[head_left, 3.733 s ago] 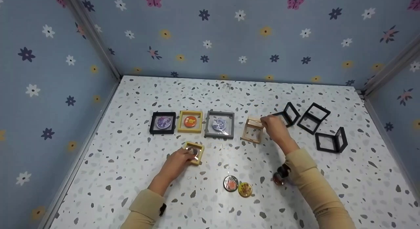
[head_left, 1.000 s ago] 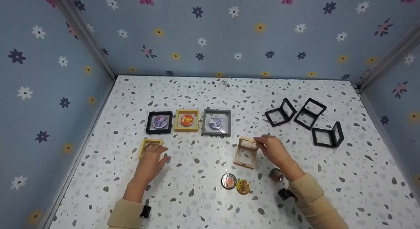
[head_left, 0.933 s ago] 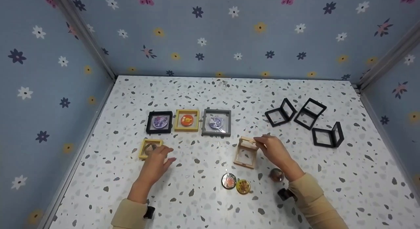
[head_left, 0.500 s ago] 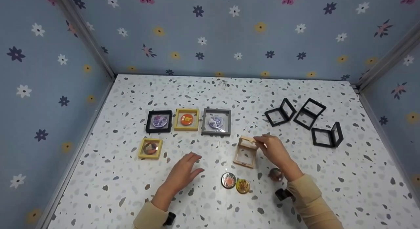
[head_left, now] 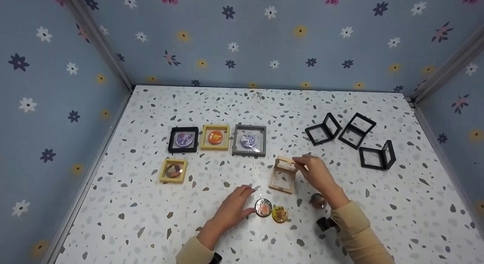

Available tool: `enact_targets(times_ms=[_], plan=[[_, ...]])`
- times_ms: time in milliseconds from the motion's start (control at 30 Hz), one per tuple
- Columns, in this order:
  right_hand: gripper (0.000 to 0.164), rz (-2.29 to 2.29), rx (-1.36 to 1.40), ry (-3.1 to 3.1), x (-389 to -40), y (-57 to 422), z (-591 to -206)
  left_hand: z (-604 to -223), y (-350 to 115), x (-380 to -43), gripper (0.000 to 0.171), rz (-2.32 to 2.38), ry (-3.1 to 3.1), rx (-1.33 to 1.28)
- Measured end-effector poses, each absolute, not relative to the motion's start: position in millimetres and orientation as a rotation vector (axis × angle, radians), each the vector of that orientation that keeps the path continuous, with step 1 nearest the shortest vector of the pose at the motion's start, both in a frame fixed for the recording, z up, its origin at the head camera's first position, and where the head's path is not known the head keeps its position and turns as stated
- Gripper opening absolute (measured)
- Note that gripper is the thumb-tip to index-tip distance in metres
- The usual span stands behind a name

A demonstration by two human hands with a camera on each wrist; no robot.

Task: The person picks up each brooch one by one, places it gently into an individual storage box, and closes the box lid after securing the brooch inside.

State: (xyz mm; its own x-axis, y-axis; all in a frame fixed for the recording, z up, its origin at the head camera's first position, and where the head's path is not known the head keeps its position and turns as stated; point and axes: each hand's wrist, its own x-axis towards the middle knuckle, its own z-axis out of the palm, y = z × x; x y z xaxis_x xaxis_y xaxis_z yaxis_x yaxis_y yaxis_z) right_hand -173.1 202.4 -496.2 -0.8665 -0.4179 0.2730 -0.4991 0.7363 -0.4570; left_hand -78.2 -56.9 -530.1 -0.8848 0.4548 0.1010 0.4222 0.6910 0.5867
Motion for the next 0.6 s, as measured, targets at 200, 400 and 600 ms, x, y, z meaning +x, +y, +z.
enact_targets(times_ms=[200, 400, 600], plan=[[0.019, 0.838, 0.761, -2.754, -172, 203, -496, -533, -45, -78, 0.053, 0.921, 2.835, 0.786], [0.016, 0.846, 0.821, -2.695, -171, 203, -495, -534, -32, -80, 0.055, 0.842, 2.804, 0.761], [0.018, 0.828, 0.757, -2.769, -172, 203, -496, -533, -22, -83, 0.057, 0.677, 2.805, 0.747]])
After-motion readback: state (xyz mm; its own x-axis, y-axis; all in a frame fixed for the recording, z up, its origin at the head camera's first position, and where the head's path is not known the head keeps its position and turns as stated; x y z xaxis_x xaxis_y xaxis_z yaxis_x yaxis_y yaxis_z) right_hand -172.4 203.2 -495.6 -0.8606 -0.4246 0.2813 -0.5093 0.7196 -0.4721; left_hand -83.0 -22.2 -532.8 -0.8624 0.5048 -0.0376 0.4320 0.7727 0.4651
